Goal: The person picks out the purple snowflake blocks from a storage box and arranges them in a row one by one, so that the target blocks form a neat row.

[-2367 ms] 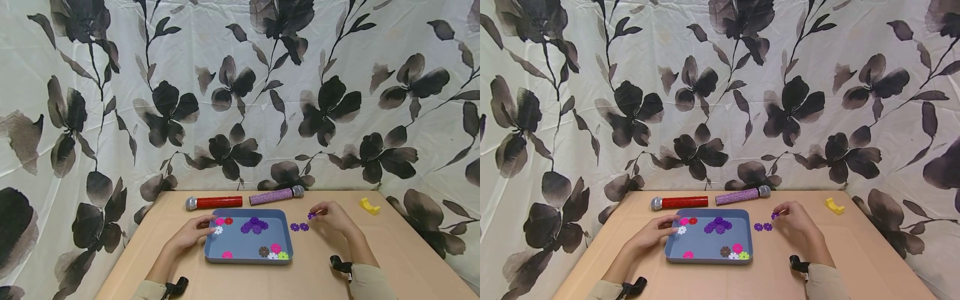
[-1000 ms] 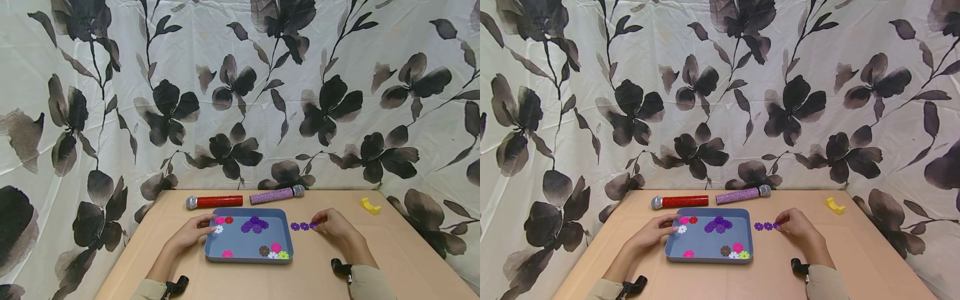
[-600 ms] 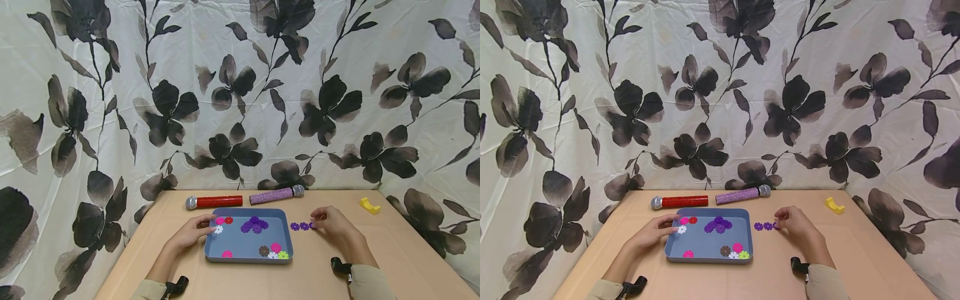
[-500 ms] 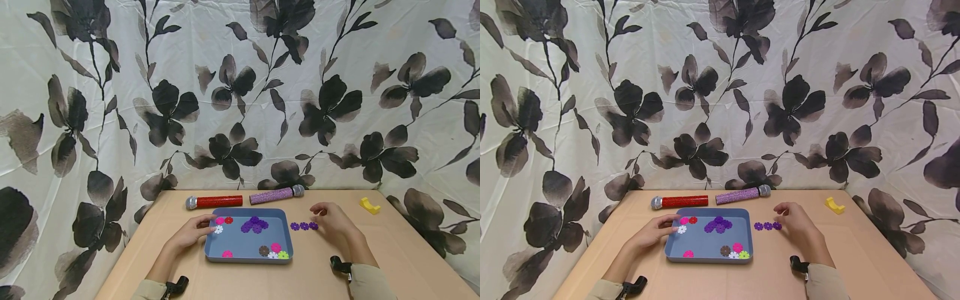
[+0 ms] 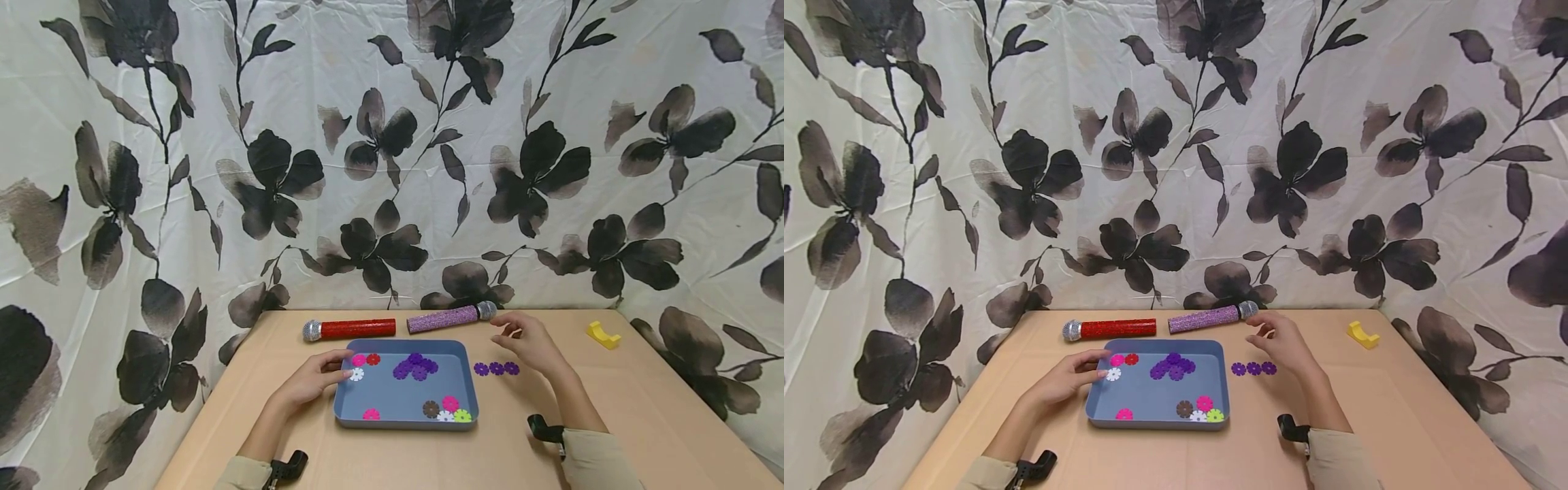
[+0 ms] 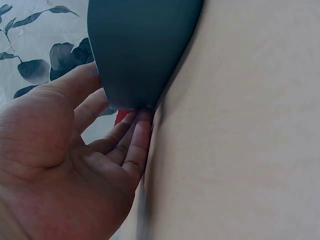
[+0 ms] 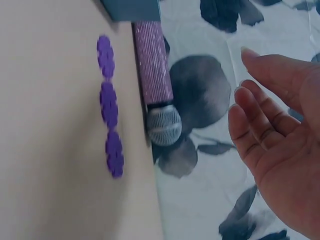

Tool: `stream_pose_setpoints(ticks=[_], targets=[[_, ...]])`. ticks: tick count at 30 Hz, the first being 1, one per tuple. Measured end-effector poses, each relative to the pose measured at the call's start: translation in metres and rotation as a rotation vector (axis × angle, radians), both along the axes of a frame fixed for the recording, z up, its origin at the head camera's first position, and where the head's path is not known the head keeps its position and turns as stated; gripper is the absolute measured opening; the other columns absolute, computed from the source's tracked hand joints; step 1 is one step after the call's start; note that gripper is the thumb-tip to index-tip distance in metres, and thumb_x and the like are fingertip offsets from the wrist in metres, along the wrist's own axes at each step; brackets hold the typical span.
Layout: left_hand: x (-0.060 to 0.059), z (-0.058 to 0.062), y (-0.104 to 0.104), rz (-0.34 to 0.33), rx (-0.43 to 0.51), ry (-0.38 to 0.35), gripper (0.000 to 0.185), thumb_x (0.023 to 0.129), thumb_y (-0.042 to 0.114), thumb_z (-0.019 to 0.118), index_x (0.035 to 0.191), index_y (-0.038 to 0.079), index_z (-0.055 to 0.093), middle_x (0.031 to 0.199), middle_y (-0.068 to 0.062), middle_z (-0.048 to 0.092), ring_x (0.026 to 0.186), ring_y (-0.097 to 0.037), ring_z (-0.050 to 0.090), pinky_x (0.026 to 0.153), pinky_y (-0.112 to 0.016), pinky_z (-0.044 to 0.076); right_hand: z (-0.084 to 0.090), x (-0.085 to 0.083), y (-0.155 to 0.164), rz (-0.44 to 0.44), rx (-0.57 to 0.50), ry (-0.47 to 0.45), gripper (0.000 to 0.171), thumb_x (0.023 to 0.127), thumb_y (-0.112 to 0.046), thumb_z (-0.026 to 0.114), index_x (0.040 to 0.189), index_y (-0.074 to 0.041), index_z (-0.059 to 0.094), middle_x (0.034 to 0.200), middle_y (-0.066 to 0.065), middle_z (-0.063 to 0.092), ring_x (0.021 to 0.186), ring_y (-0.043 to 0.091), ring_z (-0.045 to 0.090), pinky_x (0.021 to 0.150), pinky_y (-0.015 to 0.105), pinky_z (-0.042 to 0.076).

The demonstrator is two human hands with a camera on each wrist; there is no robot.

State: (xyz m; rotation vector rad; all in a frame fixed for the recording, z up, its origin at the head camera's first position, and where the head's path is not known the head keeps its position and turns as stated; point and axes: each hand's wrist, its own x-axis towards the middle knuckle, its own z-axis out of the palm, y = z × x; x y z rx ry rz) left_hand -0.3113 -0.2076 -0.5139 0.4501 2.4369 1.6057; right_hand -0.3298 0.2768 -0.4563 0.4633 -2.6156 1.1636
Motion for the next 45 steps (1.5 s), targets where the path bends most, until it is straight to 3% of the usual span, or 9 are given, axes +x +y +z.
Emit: stream_pose_setpoints(ticks=[11,18,26,31,39,45], targets=[[-0.001,-0.004,-0.001,-0.003,0.022,-0.018,0.055,0.099,0.028,0.073,0.147,0.007,0.057,0.148,-0.016,0.059,0.135,-0.034,0.056,0.118,-0.053,0.041,-0.005,-0.002,-0.061,0.170,-0.032,-0.002,0.025,0.089,-0.009,0.082,0.112,-0.016,0.076,0.111,0.004,0.072,0.088,0.016,0.063,0.077,0.026,0.056],[-0.002,-0.002,-0.001,-0.011,0.012,-0.003,0.055,0.099,0.027,0.073,0.148,0.005,0.056,0.148,-0.017,0.059,0.136,-0.035,0.056,0.118,-0.054,0.041,-0.012,-0.001,-0.087,0.269,-0.029,0.011,0.023,0.088,-0.007,0.082,0.110,-0.011,0.076,0.109,0.009,0.072,0.087,0.016,0.065,0.076,0.028,0.056],[-0.001,0.000,-0.002,-0.005,-0.003,0.017,0.056,0.099,0.029,0.073,0.147,0.005,0.057,0.146,-0.017,0.061,0.133,-0.034,0.058,0.115,-0.046,0.046,-0.016,0.001,-0.105,0.279,0.002,-0.023,0.022,0.089,-0.009,0.082,0.110,-0.011,0.077,0.105,0.001,0.069,0.087,0.015,0.064,0.074,0.025,0.053],[0.000,0.001,-0.002,-0.021,-0.009,0.022,0.058,0.100,0.029,0.072,0.148,0.003,0.055,0.147,-0.020,0.060,0.133,-0.034,0.058,0.111,-0.036,0.049,-0.020,0.002,-0.114,0.302,0.015,-0.047,0.024,0.091,-0.012,0.081,0.114,-0.006,0.076,0.110,0.010,0.071,0.089,0.015,0.064,0.074,0.025,0.053],[0.001,0.001,-0.002,-0.035,0.015,0.025,0.057,0.100,0.026,0.072,0.148,0.002,0.055,0.148,-0.020,0.058,0.135,-0.037,0.057,0.117,-0.051,0.043,-0.028,0.004,-0.123,0.351,-0.010,-0.037,0.025,0.090,-0.008,0.081,0.113,0.000,0.074,0.111,0.021,0.070,0.085,0.014,0.064,0.070,0.024,0.053],[0.002,0.003,-0.002,-0.037,0.004,0.032,0.055,0.100,0.024,0.071,0.148,0.002,0.055,0.148,-0.020,0.059,0.135,-0.037,0.057,0.107,-0.024,0.047,-0.035,0.002,-0.125,0.375,-0.001,-0.035,0.024,0.090,-0.006,0.080,0.113,0.000,0.074,0.108,0.019,0.070,0.085,0.013,0.062,0.069,0.024,0.052]])
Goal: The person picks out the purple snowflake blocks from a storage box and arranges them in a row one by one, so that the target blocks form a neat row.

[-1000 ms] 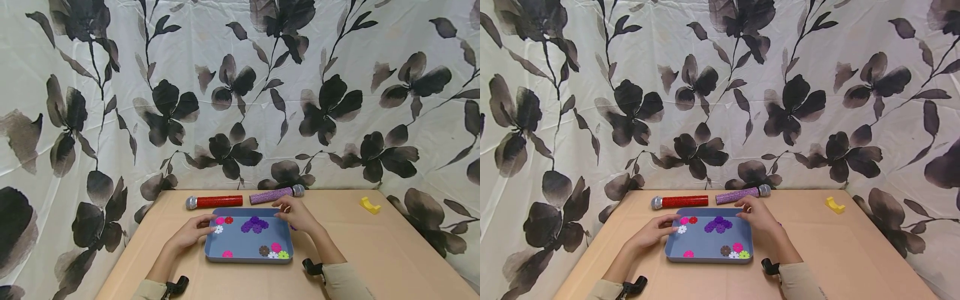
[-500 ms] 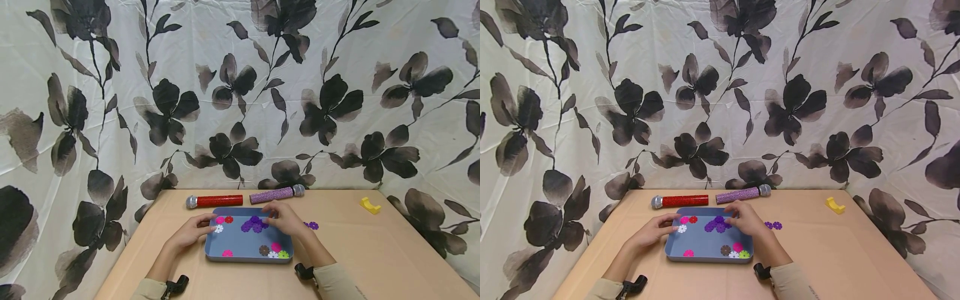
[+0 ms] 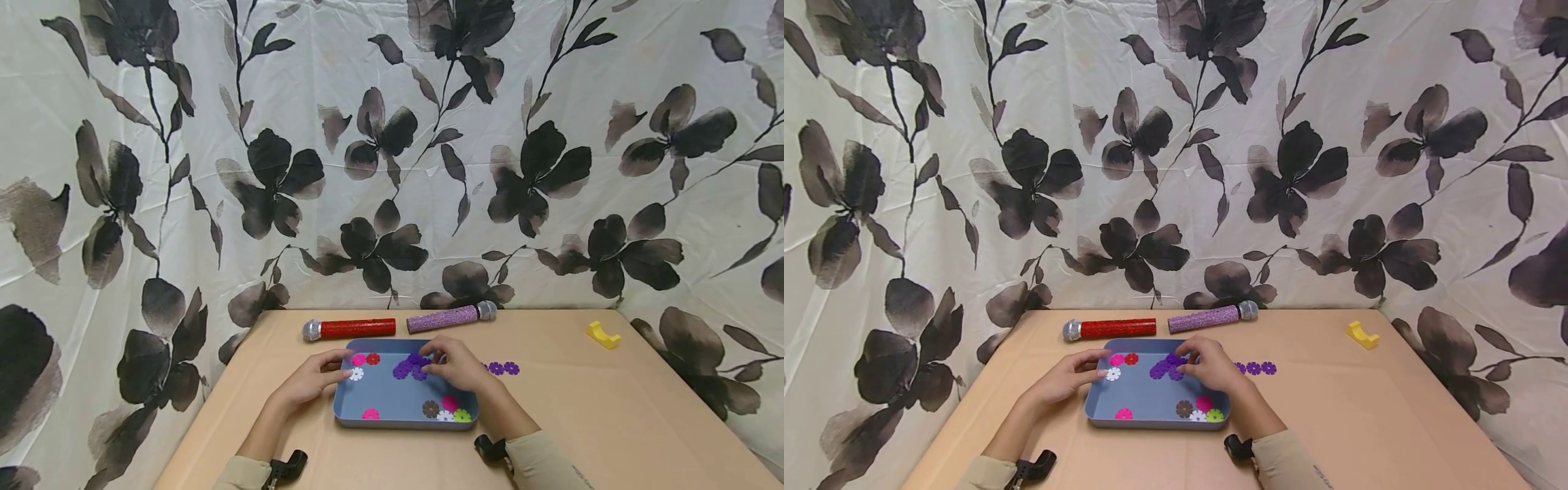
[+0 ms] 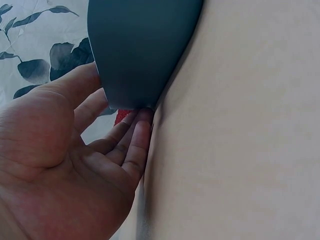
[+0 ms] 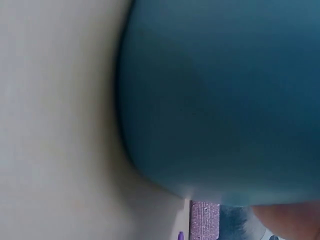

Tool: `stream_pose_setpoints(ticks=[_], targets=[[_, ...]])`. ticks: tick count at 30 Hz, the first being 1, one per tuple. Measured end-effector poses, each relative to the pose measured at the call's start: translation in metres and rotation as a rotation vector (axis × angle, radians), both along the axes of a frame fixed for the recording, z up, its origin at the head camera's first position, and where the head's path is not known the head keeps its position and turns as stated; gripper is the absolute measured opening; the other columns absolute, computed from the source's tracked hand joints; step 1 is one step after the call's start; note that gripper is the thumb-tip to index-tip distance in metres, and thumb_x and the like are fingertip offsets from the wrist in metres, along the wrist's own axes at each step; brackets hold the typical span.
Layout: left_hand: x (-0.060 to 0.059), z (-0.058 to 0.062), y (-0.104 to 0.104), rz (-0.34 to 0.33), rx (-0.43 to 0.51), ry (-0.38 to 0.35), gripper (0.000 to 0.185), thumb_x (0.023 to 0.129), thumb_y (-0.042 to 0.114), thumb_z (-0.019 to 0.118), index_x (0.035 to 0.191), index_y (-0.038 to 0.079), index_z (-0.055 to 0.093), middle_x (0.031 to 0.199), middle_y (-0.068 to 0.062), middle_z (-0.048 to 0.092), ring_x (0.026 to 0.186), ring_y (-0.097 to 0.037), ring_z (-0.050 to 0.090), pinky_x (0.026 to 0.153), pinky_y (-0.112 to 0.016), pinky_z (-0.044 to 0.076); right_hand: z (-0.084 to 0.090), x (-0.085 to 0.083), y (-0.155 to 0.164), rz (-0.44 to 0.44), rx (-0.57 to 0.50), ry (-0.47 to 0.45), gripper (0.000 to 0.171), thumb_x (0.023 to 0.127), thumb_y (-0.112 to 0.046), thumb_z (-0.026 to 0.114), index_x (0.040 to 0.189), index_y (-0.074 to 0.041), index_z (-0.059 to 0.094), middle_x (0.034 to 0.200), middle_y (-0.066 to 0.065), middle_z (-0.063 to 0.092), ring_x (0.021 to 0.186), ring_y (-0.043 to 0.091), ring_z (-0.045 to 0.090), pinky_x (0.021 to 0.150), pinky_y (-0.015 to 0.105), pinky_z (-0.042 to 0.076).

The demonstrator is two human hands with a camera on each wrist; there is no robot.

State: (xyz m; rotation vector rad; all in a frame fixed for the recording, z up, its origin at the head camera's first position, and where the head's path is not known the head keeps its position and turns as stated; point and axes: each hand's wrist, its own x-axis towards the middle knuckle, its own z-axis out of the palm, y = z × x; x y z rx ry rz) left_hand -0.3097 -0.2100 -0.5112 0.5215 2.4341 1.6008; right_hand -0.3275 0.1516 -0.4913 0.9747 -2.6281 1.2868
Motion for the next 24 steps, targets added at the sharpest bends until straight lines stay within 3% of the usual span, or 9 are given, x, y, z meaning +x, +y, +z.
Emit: stream_pose_setpoints(ticks=[2,8,19,24], targets=[[0.000,0.000,0.000,0.001,-0.004,0.001,0.055,0.100,0.025,0.071,0.148,0.002,0.055,0.148,-0.020,0.059,0.134,-0.037,0.057,0.106,-0.024,0.047,-0.002,0.000,-0.001,0.007,0.013,-0.002,0.024,0.091,-0.006,0.080,0.113,0.000,0.075,0.108,0.018,0.071,0.086,0.014,0.062,0.071,0.024,0.052],[0.000,0.001,0.000,0.009,-0.008,0.000,0.056,0.100,0.027,0.072,0.148,0.003,0.056,0.148,-0.019,0.059,0.134,-0.037,0.057,0.114,-0.042,0.046,-0.004,0.000,-0.003,-0.002,0.066,-0.008,0.024,0.093,-0.008,0.077,0.117,-0.004,0.074,0.110,0.012,0.072,0.087,0.014,0.062,0.070,0.024,0.052],[-0.001,-0.001,0.000,0.006,-0.012,-0.004,0.057,0.100,0.029,0.072,0.148,0.004,0.055,0.149,-0.019,0.058,0.135,-0.036,0.057,0.114,-0.042,0.047,-0.007,0.003,-0.012,-0.050,0.223,0.045,0.022,0.093,-0.011,0.078,0.114,-0.008,0.076,0.103,0.003,0.071,0.085,0.012,0.058,0.071,0.025,0.050],[0.000,-0.001,0.000,0.010,-0.010,-0.012,0.057,0.100,0.029,0.072,0.148,0.005,0.056,0.149,-0.019,0.058,0.134,-0.035,0.058,0.112,-0.037,0.048,-0.009,0.003,-0.016,-0.057,0.312,0.090,0.020,0.094,-0.016,0.078,0.113,-0.010,0.077,0.103,0.000,0.069,0.088,0.012,0.060,0.077,0.030,0.054]])
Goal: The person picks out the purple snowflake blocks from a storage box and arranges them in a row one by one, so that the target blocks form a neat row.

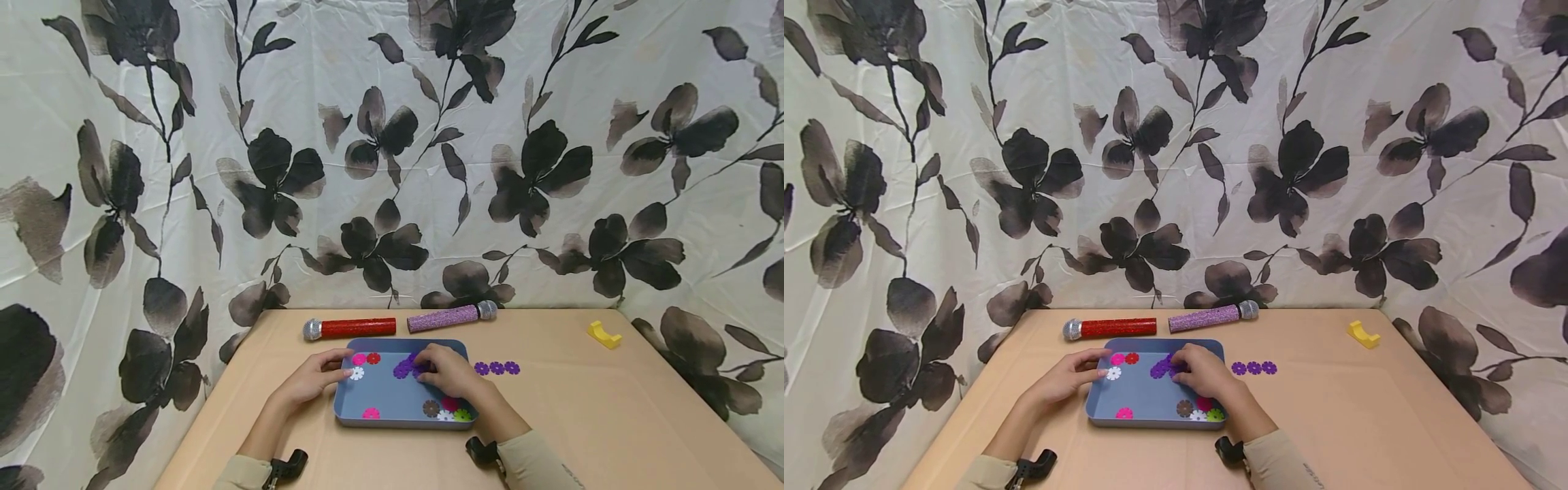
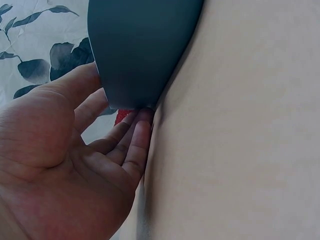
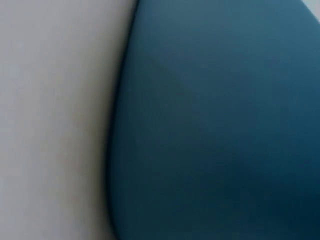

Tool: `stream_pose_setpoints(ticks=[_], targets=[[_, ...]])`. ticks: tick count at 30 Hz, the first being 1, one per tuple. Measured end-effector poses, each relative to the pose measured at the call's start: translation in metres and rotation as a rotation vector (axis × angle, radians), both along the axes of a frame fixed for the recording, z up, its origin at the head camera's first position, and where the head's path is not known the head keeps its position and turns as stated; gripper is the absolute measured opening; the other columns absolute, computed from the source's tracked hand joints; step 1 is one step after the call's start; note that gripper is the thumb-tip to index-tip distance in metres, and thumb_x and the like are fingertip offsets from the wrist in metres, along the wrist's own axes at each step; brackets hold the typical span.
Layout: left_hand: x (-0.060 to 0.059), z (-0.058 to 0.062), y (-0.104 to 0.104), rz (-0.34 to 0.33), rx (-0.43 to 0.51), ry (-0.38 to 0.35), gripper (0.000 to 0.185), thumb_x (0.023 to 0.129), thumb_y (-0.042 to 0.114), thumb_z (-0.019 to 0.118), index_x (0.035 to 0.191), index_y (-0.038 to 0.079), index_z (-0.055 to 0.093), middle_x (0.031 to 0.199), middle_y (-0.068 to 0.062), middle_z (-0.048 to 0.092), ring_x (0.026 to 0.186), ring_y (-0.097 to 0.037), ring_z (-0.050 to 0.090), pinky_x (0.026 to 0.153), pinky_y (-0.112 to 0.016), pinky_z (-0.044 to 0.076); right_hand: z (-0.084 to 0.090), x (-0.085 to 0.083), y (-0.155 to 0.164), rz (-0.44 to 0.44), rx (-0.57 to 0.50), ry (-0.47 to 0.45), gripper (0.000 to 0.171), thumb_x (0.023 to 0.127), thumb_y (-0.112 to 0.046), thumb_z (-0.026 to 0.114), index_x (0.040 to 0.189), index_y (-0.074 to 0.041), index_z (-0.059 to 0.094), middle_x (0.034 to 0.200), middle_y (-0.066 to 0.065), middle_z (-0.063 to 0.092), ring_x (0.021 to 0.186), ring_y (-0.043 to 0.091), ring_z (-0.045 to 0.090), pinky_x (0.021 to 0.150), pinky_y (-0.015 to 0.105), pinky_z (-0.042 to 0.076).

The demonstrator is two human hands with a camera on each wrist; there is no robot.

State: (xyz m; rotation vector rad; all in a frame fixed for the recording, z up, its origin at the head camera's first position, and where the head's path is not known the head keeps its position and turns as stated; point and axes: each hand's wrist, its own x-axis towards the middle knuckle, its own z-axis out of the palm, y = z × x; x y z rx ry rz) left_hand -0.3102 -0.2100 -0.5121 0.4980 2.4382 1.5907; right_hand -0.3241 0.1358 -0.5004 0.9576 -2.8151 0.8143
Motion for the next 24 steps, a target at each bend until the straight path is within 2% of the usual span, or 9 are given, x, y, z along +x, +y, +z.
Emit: stream_pose_setpoints(ticks=[4,9,15,17,24], targets=[[0.000,0.000,0.000,-0.003,0.000,-0.001,0.057,0.100,0.029,0.072,0.148,0.004,0.055,0.148,-0.019,0.059,0.133,-0.035,0.058,0.112,-0.039,0.048,-0.002,0.000,-0.002,-0.014,0.037,0.021,0.017,0.095,-0.016,0.077,0.112,-0.013,0.077,0.103,-0.002,0.068,0.091,0.012,0.060,0.081,0.033,0.055],[0.000,-0.001,0.000,0.015,-0.007,-0.011,0.056,0.099,0.029,0.072,0.148,0.006,0.057,0.148,-0.017,0.060,0.133,-0.033,0.058,0.114,-0.045,0.047,-0.002,0.001,-0.001,-0.014,0.029,0.016,0.015,0.094,-0.011,0.078,0.108,-0.014,0.076,0.100,-0.003,0.066,0.089,0.012,0.060,0.079,0.032,0.054],[-0.002,-0.003,0.001,0.012,0.011,-0.017,0.056,0.099,0.028,0.073,0.148,0.005,0.057,0.146,-0.017,0.061,0.131,-0.031,0.059,0.106,-0.027,0.049,0.003,0.003,0.001,0.013,-0.040,-0.014,0.017,0.090,-0.004,0.079,0.104,-0.011,0.077,0.097,0.000,0.065,0.085,0.012,0.058,0.073,0.026,0.051],[-0.002,-0.003,0.001,0.009,0.017,-0.014,0.057,0.099,0.028,0.074,0.148,0.005,0.056,0.147,-0.017,0.061,0.133,-0.031,0.059,0.107,-0.027,0.049,0.004,0.004,0.002,0.031,-0.064,-0.025,0.016,0.089,-0.003,0.080,0.104,-0.009,0.077,0.097,0.002,0.065,0.084,0.013,0.059,0.072,0.025,0.051],[-0.001,-0.003,0.001,0.008,0.018,-0.003,0.055,0.099,0.027,0.072,0.147,0.005,0.057,0.148,-0.018,0.059,0.137,-0.036,0.056,0.117,-0.052,0.043,0.008,0.004,0.010,0.047,-0.159,-0.105,0.016,0.092,-0.006,0.078,0.108,-0.007,0.080,0.103,0.002,0.070,0.084,0.012,0.057,0.071,0.022,0.050]])
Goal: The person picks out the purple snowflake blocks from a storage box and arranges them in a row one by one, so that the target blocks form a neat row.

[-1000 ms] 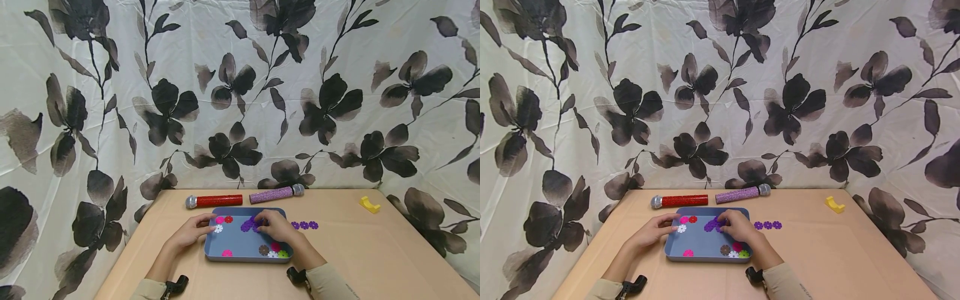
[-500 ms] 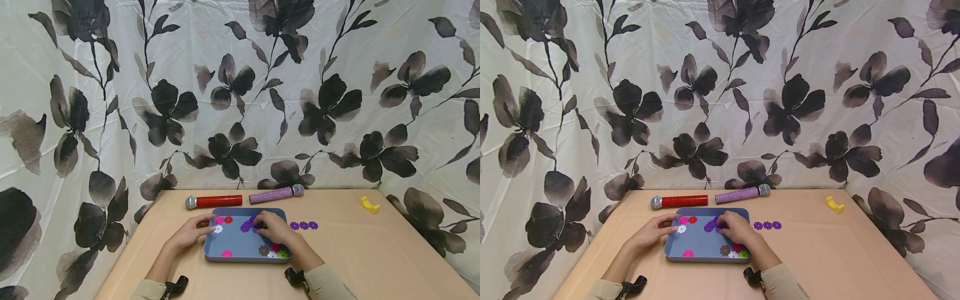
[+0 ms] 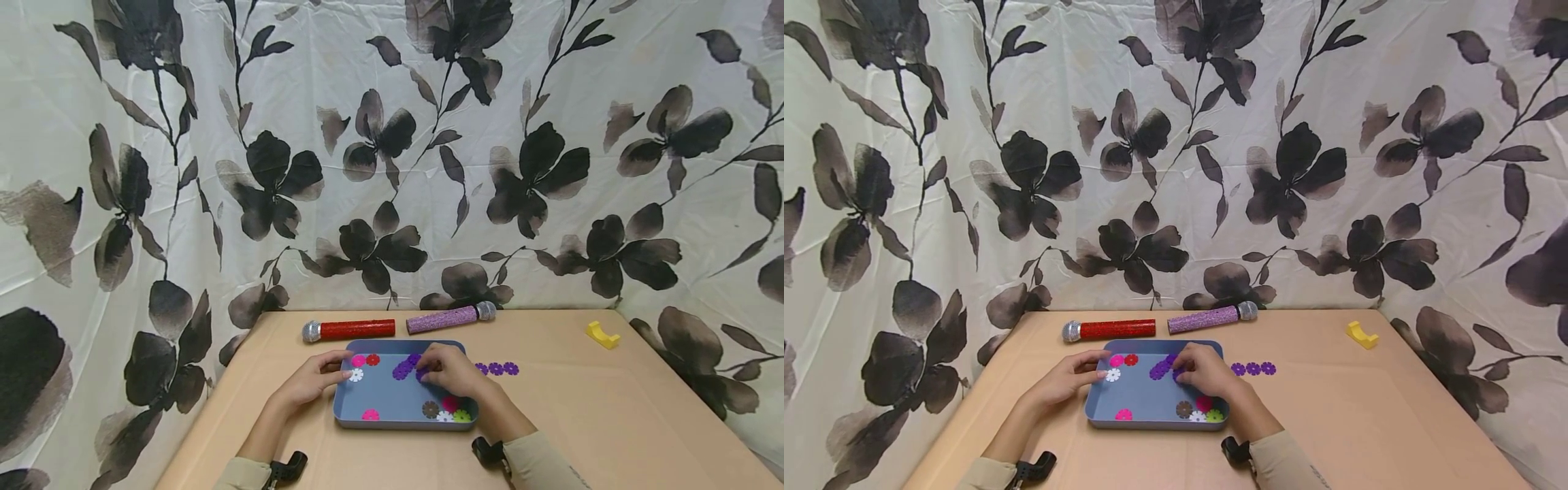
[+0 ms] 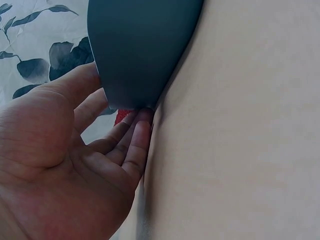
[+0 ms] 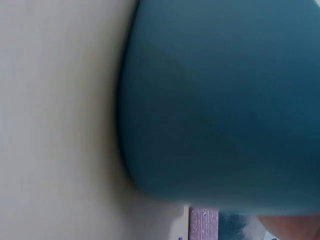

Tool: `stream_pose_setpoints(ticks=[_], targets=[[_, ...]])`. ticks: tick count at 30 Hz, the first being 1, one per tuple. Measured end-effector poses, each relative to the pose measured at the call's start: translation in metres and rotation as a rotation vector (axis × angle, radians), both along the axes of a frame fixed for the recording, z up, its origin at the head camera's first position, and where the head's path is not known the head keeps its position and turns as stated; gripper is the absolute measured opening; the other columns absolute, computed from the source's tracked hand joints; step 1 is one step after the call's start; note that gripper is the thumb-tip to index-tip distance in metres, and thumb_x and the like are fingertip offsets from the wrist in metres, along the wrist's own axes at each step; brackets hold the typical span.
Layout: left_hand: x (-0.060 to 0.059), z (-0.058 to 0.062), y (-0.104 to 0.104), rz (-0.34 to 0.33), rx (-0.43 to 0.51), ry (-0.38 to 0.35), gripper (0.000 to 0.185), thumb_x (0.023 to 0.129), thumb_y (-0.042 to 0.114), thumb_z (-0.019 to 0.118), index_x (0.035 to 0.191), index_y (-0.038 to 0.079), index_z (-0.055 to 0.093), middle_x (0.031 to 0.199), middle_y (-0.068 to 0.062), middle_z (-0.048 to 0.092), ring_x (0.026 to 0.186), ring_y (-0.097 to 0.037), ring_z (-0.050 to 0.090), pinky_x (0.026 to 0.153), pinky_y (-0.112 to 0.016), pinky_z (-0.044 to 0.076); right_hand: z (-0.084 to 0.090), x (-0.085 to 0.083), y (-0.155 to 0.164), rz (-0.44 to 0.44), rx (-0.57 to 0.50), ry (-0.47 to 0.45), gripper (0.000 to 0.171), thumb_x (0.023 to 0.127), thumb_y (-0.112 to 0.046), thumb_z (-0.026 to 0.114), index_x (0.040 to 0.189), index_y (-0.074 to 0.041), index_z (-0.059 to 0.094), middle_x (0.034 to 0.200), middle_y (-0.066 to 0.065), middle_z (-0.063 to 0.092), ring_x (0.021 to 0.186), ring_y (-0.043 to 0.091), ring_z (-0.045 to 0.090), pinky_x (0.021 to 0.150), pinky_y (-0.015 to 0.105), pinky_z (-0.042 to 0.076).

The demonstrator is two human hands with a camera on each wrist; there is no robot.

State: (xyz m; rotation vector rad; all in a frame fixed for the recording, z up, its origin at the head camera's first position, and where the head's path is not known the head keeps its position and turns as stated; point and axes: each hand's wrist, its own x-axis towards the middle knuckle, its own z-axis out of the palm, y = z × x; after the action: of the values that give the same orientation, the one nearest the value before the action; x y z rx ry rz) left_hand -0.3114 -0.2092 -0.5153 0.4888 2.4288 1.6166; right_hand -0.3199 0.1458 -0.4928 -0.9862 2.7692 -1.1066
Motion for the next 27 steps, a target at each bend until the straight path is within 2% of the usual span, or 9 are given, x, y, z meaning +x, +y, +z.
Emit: stream_pose_setpoints(ticks=[6,7,12,15,18,20,23,27], targets=[[0.001,0.001,0.000,0.004,0.004,-0.003,0.052,0.100,0.023,0.071,0.147,0.005,0.057,0.148,-0.018,0.059,0.136,-0.037,0.056,0.117,-0.054,0.042,0.005,-0.001,0.007,0.000,-0.101,-0.015,0.016,0.092,-0.003,0.078,0.108,-0.002,0.079,0.107,0.007,0.074,0.087,0.012,0.061,0.074,0.022,0.052],[0.001,0.001,0.000,0.006,0.008,-0.010,0.052,0.100,0.023,0.072,0.147,0.005,0.057,0.147,-0.017,0.060,0.136,-0.035,0.056,0.117,-0.050,0.044,0.006,-0.002,0.008,-0.007,-0.116,-0.015,0.016,0.091,-0.003,0.078,0.107,-0.001,0.079,0.106,0.008,0.074,0.087,0.013,0.061,0.073,0.022,0.053],[0.000,0.001,0.000,0.005,0.006,-0.009,0.052,0.100,0.023,0.071,0.147,0.006,0.057,0.147,-0.017,0.060,0.135,-0.036,0.057,0.115,-0.047,0.045,0.009,-0.005,0.020,-0.061,-0.177,-0.003,0.014,0.092,-0.004,0.077,0.106,-0.001,0.078,0.104,0.008,0.074,0.085,0.011,0.062,0.074,0.023,0.055],[0.000,0.001,0.000,0.007,0.009,-0.010,0.052,0.100,0.023,0.071,0.147,0.006,0.057,0.149,-0.018,0.059,0.138,-0.038,0.055,0.118,-0.055,0.040,0.010,-0.006,0.029,-0.100,-0.202,-0.009,0.017,0.093,-0.008,0.077,0.109,-0.002,0.078,0.107,0.006,0.075,0.088,0.011,0.064,0.076,0.022,0.057],[-0.001,0.001,0.000,0.004,0.010,-0.007,0.052,0.100,0.023,0.071,0.147,0.006,0.057,0.149,-0.018,0.059,0.139,-0.038,0.054,0.119,-0.055,0.040,0.013,-0.007,0.039,-0.148,-0.214,-0.030,0.021,0.093,-0.011,0.078,0.113,-0.002,0.078,0.110,0.006,0.075,0.091,0.012,0.065,0.079,0.022,0.057],[-0.001,0.001,0.000,0.002,0.006,-0.005,0.053,0.100,0.024,0.072,0.147,0.005,0.057,0.148,-0.018,0.059,0.138,-0.037,0.055,0.117,-0.050,0.043,0.014,-0.008,0.046,-0.184,-0.212,-0.023,0.022,0.093,-0.012,0.078,0.113,-0.003,0.078,0.110,0.007,0.076,0.092,0.012,0.066,0.080,0.022,0.058],[-0.001,0.002,0.000,0.002,-0.001,-0.009,0.054,0.099,0.026,0.073,0.147,0.006,0.057,0.147,-0.017,0.060,0.134,-0.034,0.057,0.112,-0.037,0.048,0.016,-0.010,0.057,-0.232,-0.208,-0.005,0.020,0.093,-0.010,0.078,0.112,-0.005,0.078,0.108,0.007,0.076,0.092,0.013,0.067,0.080,0.023,0.058],[0.000,0.003,-0.002,0.002,-0.007,-0.003,0.055,0.099,0.027,0.073,0.147,0.005,0.057,0.146,-0.019,0.061,0.132,-0.033,0.059,0.104,-0.024,0.049,0.017,-0.012,0.069,-0.265,-0.217,0.020,0.018,0.095,-0.008,0.075,0.112,-0.006,0.079,0.108,0.006,0.076,0.095,0.016,0.069,0.082,0.024,0.058]])
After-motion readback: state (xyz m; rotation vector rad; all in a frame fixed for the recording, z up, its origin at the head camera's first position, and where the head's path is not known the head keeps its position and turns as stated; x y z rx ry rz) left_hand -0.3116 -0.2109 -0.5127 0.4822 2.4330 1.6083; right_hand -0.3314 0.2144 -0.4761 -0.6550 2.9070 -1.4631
